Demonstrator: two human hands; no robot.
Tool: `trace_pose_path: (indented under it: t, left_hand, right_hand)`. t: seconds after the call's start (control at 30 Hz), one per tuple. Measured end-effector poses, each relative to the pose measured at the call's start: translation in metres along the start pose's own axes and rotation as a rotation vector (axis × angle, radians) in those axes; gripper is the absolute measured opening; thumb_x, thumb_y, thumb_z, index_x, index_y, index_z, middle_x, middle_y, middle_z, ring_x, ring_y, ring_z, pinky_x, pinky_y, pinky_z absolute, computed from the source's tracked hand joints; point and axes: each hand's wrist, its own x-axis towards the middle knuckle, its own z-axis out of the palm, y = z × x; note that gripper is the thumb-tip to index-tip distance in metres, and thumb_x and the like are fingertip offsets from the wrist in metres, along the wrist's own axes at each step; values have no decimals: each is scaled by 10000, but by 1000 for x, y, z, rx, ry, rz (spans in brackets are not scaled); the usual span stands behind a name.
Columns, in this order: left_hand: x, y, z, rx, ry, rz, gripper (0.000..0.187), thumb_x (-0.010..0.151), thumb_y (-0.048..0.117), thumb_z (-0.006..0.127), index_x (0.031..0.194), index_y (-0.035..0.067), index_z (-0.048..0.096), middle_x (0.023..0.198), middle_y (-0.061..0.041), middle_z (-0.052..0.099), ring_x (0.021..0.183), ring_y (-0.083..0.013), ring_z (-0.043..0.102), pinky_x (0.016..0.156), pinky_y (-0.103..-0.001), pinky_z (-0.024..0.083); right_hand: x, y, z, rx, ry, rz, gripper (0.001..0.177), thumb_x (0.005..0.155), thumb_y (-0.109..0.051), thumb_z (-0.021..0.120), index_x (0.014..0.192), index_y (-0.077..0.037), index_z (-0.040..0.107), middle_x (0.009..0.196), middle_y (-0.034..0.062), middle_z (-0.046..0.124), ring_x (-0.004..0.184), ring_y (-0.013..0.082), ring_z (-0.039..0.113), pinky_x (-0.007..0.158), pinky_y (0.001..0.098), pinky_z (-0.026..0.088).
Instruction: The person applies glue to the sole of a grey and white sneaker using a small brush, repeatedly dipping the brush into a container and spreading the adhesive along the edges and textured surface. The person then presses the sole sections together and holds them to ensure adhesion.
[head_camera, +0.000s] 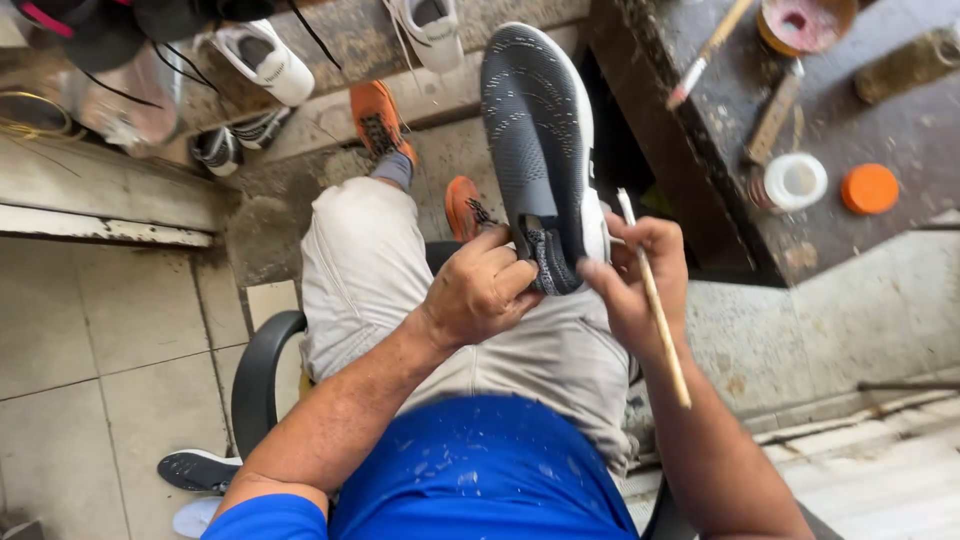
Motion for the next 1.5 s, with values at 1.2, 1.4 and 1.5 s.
trace_pose_path:
  t: [1.2,1.4,1.5]
  left_hand:
    - [14,83,-90,-449,-12,-794,628,747,206,828,1281,10,562,1046,-278,671,1043,-483,686,855,-538,571]
    - [38,102,-111,-290,-244,-677,1157,659,604,900,1395,-123,382,1212,-375,570,1165,-567,609,1023,-632,494]
    - [18,81,-90,-406,-164,-784,988,622,567,926,1252,-53,486,1081,-338,634,1046,-555,658,941,-607,540]
  right_hand:
    - [-54,25,28,209,-73,-220,427,884,133,724,1129,-4,402,1213,218,654,1056,314,723,821,389,649]
    - [-50,17,17,57,-99,-216,434,900,98,736,1144,-22,397,1275,234,662,1089,305,718,841,357,627]
    - [-48,32,6,58,-131,-203,431,898,117,728,1143,-3,394,1244,286,667,1072,348,721,827,393,630]
